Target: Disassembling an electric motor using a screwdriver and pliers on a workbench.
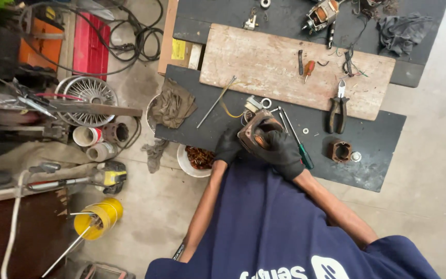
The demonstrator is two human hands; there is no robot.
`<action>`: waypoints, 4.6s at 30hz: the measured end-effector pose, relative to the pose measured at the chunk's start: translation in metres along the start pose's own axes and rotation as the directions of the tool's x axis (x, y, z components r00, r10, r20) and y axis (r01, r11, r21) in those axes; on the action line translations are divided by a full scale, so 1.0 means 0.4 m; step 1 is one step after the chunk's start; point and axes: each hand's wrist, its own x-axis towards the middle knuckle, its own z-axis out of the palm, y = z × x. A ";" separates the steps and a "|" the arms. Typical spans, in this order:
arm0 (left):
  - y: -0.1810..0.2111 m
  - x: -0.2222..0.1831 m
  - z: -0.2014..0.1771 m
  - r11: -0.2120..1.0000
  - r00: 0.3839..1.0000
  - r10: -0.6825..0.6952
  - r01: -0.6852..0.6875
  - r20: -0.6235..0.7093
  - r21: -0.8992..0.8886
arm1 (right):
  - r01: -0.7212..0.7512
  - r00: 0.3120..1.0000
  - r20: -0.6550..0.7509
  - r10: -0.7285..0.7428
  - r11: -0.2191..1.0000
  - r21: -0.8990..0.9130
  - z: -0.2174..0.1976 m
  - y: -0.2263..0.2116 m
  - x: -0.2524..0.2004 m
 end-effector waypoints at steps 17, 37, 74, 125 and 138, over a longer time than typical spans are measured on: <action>-0.203 -0.105 -0.050 0.878 0.920 -0.387 0.388 0.061 -0.282 | 0.434 0.892 0.108 -0.438 0.899 0.058 0.042 -0.190 0.032; -0.316 -0.067 -0.094 0.990 0.987 0.139 -0.138 0.075 -0.019 | -0.602 0.784 -0.120 0.609 0.793 0.090 -0.107 0.143 -0.218; 0.171 -0.080 -0.020 0.831 0.899 -0.418 0.437 -0.133 0.344 | -0.696 0.697 -0.001 0.717 0.677 0.240 -0.161 0.404 0.019; -0.314 0.179 0.931 0.437 0.581 0.588 -0.814 0.563 0.383 | -0.803 0.455 0.164 0.875 0.325 0.499 -0.257 0.410 -0.176; -0.426 0.097 0.830 0.077 0.399 0.807 -0.802 0.435 0.593 | -0.760 0.348 0.066 0.935 0.240 0.604 -0.287 0.181 -0.229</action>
